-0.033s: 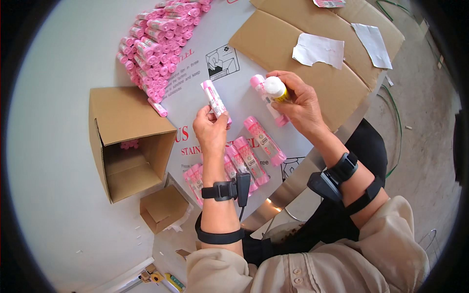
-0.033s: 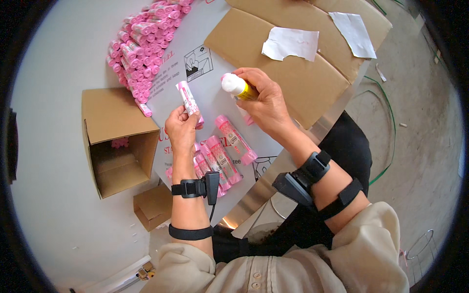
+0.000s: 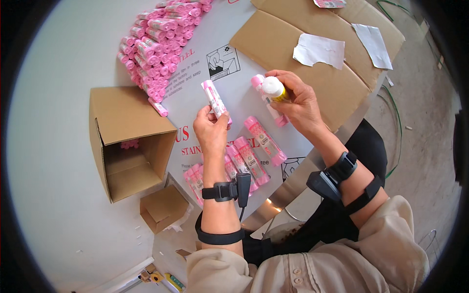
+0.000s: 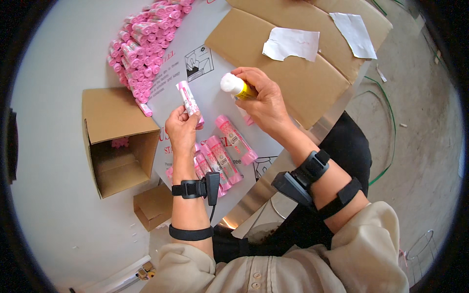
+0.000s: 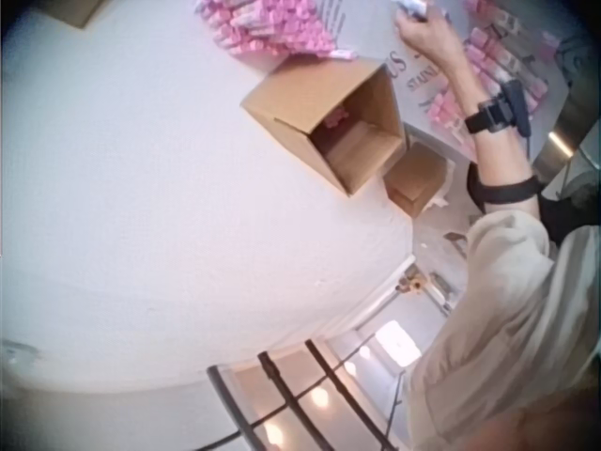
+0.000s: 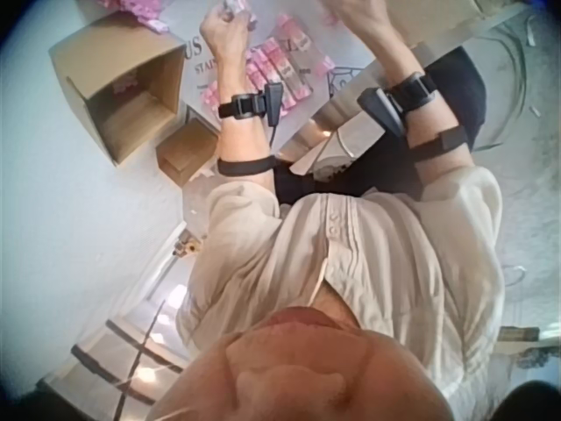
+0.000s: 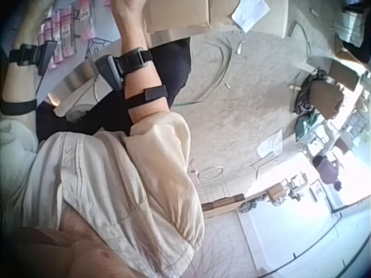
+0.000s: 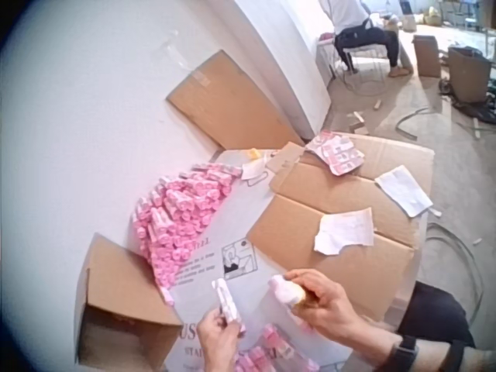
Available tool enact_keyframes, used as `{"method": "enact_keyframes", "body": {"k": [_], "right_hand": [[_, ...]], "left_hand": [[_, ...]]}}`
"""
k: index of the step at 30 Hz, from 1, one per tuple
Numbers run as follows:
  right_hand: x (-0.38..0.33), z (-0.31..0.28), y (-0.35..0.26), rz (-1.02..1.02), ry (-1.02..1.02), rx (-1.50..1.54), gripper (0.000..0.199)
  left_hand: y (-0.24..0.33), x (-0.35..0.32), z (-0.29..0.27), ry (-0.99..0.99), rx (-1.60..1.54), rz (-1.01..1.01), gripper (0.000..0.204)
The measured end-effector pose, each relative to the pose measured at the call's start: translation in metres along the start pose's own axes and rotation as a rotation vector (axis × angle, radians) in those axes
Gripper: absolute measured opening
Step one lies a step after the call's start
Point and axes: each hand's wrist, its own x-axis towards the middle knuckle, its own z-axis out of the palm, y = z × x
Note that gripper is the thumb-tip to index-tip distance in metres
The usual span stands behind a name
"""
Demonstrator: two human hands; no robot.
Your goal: The person reaches into a cardboard box to retrieve pink tubes, applies glue to them using a glue stick, and presses the tubes together. After joining the tubes, the person arranges the assembled sets on the work surface and places them back into the cardboard box.
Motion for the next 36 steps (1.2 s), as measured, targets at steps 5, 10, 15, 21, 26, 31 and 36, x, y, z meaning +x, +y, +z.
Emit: {"method": "enact_keyframes", "body": {"k": [5,10,15,21,26,31,36], "right_hand": [[0.005,0.007,0.008,0.018,0.007,0.025,0.037],[0.003,0.007,0.007,0.018,-0.001,-0.069,0.036],[0.0,0.005,0.006,-0.007,-0.003,-0.213,0.041],[-0.002,0.002,0.002,0.029,-0.05,-0.235,0.053],[0.001,0.003,0.007,0.015,-0.019,-0.203,0.047],[0.0,0.001,0.01,0.004,-0.012,-0.204,0.048],[-0.002,0.002,0.004,-0.012,-0.011,-0.254,0.05]], "left_hand": [[-0.004,-0.005,-0.003,0.054,0.095,0.058,0.038],[-0.001,-0.01,-0.007,0.07,0.156,0.072,0.046],[0.003,-0.016,-0.007,0.104,0.232,0.178,0.041],[0.002,-0.021,-0.01,0.101,0.172,0.186,0.039],[0.008,-0.027,-0.014,0.086,0.125,0.146,0.039],[0.012,-0.033,-0.018,0.057,0.064,0.137,0.039],[0.016,-0.043,-0.023,0.084,0.131,0.215,0.042]]}}
